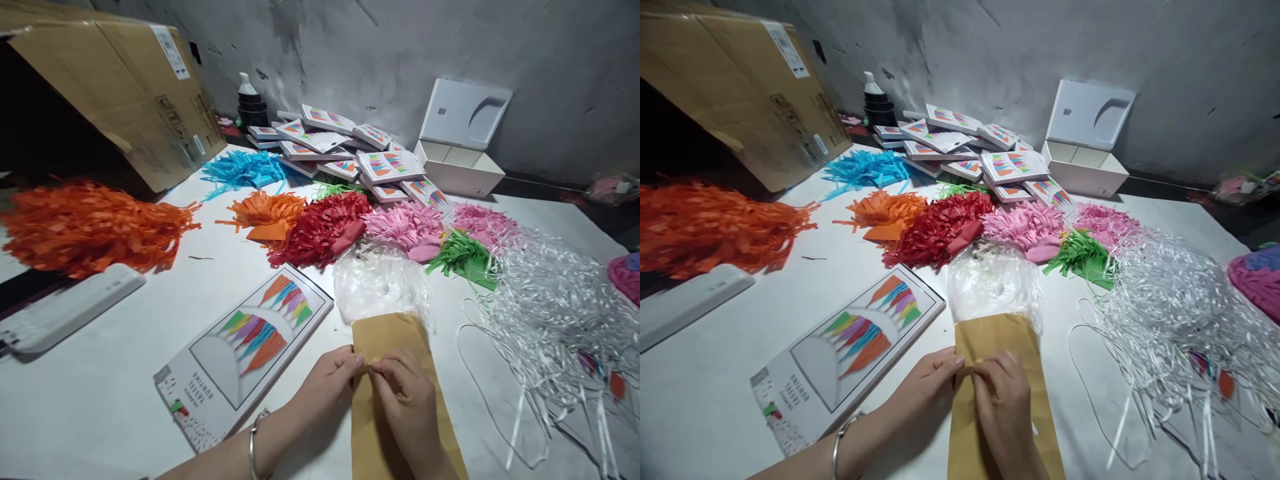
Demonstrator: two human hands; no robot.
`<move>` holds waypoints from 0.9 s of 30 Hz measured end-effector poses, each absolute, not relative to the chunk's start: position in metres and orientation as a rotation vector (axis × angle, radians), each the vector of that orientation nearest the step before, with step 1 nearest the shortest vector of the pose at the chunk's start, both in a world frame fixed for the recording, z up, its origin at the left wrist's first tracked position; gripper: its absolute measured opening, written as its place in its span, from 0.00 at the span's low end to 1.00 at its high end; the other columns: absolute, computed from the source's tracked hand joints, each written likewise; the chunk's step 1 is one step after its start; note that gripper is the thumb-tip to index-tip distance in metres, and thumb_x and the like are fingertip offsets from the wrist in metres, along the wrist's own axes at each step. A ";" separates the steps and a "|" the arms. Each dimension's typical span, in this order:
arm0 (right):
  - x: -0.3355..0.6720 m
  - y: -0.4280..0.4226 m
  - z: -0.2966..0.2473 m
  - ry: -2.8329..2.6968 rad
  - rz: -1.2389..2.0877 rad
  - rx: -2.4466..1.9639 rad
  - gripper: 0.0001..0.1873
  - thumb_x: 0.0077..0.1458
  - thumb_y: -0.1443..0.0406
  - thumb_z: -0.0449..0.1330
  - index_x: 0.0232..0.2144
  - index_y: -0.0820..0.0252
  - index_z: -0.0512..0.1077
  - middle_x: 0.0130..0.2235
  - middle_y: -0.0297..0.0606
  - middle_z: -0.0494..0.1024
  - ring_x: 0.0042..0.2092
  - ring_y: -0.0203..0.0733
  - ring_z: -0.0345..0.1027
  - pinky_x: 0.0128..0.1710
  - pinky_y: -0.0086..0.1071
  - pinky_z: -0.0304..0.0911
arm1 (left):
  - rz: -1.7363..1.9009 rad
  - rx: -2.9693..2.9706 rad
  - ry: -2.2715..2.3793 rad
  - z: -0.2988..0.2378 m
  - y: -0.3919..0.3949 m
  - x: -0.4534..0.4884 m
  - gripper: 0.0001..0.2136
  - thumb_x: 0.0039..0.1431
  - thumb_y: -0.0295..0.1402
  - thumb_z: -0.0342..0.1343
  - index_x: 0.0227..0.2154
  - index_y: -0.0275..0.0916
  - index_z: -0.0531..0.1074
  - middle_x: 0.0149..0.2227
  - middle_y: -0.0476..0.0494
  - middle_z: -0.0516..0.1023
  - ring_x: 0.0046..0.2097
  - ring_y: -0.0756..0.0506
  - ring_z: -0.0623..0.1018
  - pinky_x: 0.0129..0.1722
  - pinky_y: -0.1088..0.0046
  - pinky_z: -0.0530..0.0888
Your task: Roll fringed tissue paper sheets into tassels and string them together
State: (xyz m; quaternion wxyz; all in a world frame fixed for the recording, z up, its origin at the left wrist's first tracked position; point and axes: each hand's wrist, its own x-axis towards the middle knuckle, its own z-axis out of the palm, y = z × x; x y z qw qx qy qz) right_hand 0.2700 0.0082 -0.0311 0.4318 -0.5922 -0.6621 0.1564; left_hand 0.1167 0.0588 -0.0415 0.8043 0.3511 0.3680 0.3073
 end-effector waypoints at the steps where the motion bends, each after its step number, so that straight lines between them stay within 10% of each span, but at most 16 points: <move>1: 0.270 0.008 -0.031 -1.659 0.357 -1.463 0.08 0.62 0.71 0.58 0.33 0.56 0.75 0.32 0.35 0.76 0.35 0.41 0.70 0.36 0.33 0.66 | 0.671 0.757 0.767 -0.042 0.059 0.117 0.18 0.55 0.50 0.65 0.26 0.37 0.75 0.29 0.46 0.74 0.33 0.46 0.71 0.35 0.71 0.69; 9: 0.261 0.005 -0.030 -1.818 0.078 -1.428 0.08 0.62 0.74 0.56 0.34 0.56 0.70 0.32 0.34 0.74 0.34 0.40 0.67 0.41 0.36 0.61 | 0.730 0.809 0.816 -0.036 0.059 0.117 0.20 0.56 0.51 0.62 0.24 0.38 0.74 0.27 0.47 0.73 0.32 0.46 0.70 0.37 0.70 0.68; 19: 0.286 -0.028 0.008 -1.380 0.625 -1.375 0.06 0.63 0.63 0.60 0.32 0.52 0.70 0.31 0.34 0.73 0.33 0.40 0.70 0.33 0.30 0.68 | 0.700 1.108 0.932 -0.038 0.053 0.111 0.22 0.61 0.55 0.55 0.36 0.39 0.79 0.35 0.40 0.80 0.37 0.41 0.76 0.39 0.66 0.73; 23: 0.279 -0.007 0.015 -1.306 0.840 -1.370 0.20 0.63 0.59 0.60 0.56 0.51 0.66 0.31 0.33 0.76 0.27 0.38 0.71 0.26 0.29 0.68 | 0.731 1.536 1.016 -0.005 0.054 0.071 0.20 0.62 0.46 0.58 0.56 0.50 0.74 0.60 0.40 0.74 0.59 0.35 0.71 0.61 0.61 0.65; 27: 0.236 0.044 -0.004 -1.603 0.791 -1.440 0.36 0.63 0.59 0.57 0.69 0.56 0.50 0.36 0.37 0.79 0.35 0.43 0.75 0.34 0.33 0.71 | 0.787 1.758 1.553 0.014 0.097 0.008 0.20 0.63 0.42 0.54 0.55 0.44 0.74 0.62 0.37 0.72 0.65 0.32 0.64 0.67 0.56 0.55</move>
